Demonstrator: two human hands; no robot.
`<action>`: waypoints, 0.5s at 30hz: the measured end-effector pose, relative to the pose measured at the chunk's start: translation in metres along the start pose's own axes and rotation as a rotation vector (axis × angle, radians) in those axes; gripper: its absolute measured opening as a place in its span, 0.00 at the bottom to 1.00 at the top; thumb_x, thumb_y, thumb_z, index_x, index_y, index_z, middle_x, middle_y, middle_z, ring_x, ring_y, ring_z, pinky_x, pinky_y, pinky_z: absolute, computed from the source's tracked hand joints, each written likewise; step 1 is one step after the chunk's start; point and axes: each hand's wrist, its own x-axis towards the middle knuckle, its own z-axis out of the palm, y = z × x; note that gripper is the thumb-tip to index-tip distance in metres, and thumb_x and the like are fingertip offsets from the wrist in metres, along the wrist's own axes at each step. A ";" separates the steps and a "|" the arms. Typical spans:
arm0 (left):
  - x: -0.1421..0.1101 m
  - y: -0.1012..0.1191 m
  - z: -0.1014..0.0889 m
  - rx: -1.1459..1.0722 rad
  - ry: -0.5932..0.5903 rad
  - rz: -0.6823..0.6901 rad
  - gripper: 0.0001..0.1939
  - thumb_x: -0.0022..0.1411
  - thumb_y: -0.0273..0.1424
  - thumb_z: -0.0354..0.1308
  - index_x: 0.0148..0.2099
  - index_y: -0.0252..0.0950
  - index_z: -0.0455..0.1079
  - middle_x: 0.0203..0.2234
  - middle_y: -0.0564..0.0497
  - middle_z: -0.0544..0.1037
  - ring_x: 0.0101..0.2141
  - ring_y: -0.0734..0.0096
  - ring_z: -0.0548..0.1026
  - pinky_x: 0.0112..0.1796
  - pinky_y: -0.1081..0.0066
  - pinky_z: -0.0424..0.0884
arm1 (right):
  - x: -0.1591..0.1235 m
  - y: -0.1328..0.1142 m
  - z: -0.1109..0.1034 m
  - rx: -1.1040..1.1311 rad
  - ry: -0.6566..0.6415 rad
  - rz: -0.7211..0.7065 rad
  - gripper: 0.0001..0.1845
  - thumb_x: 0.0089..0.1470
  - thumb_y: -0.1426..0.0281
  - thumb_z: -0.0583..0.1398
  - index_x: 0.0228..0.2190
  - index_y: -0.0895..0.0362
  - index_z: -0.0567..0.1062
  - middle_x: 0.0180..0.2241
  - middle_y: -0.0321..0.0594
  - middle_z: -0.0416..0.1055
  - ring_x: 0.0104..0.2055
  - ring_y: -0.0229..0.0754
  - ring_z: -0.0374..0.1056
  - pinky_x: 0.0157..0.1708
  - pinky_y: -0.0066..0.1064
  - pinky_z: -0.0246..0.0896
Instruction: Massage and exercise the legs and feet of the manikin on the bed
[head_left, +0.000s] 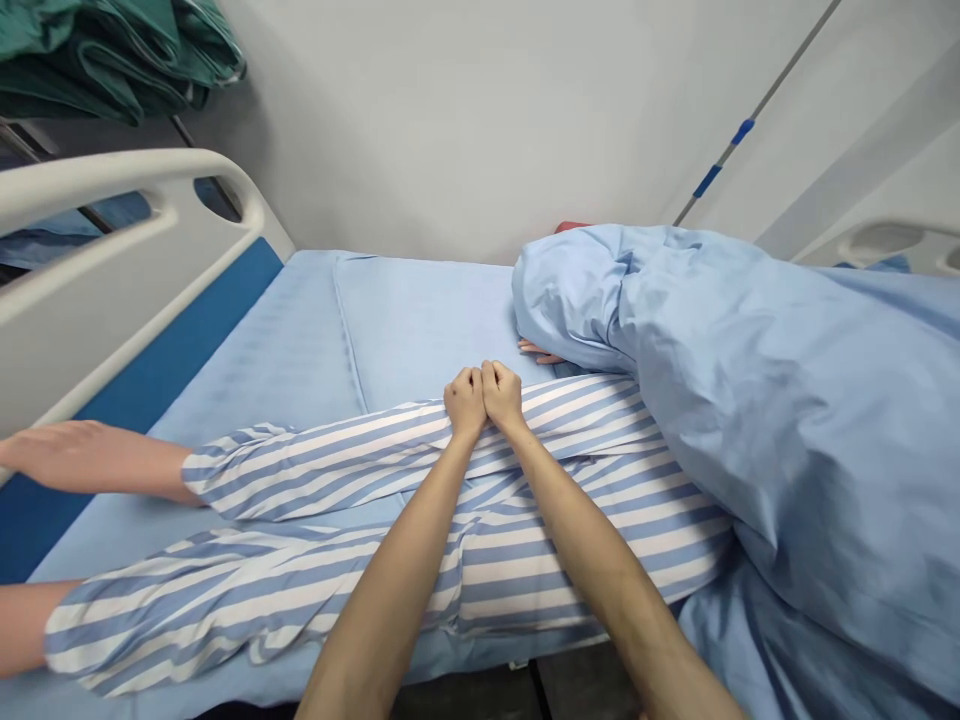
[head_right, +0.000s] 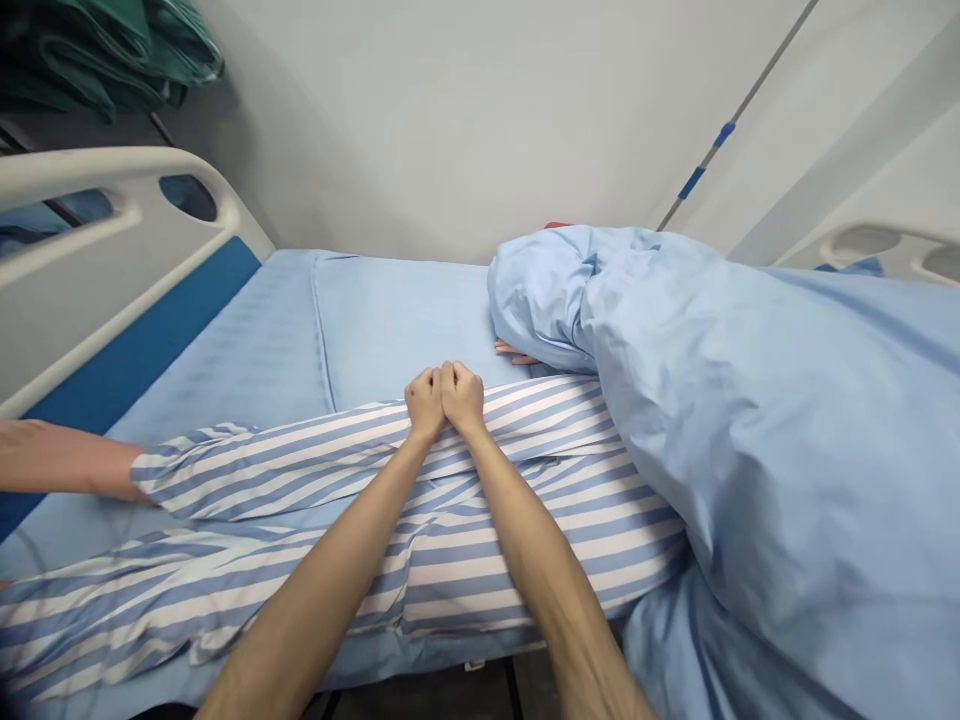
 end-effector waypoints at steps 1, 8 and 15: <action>-0.001 0.002 -0.001 0.033 -0.013 -0.009 0.17 0.67 0.32 0.45 0.25 0.38 0.63 0.23 0.51 0.73 0.27 0.71 0.68 0.32 0.71 0.56 | 0.001 0.000 -0.001 -0.012 -0.003 -0.001 0.21 0.62 0.62 0.48 0.18 0.53 0.56 0.17 0.30 0.58 0.23 0.36 0.55 0.26 0.27 0.47; -0.006 0.011 -0.001 0.137 -0.010 -0.056 0.16 0.68 0.34 0.45 0.34 0.39 0.72 0.31 0.45 0.79 0.33 0.63 0.73 0.32 0.70 0.55 | 0.016 -0.015 -0.044 -0.428 -0.097 -0.202 0.16 0.61 0.65 0.52 0.22 0.55 0.66 0.18 0.34 0.61 0.23 0.37 0.55 0.27 0.30 0.40; -0.004 0.008 0.002 0.166 0.000 -0.047 0.16 0.65 0.33 0.45 0.31 0.39 0.72 0.29 0.47 0.79 0.32 0.64 0.73 0.32 0.69 0.55 | 0.015 0.009 -0.049 -0.391 -0.041 -0.107 0.20 0.63 0.66 0.50 0.20 0.55 0.65 0.18 0.33 0.59 0.23 0.37 0.53 0.27 0.31 0.38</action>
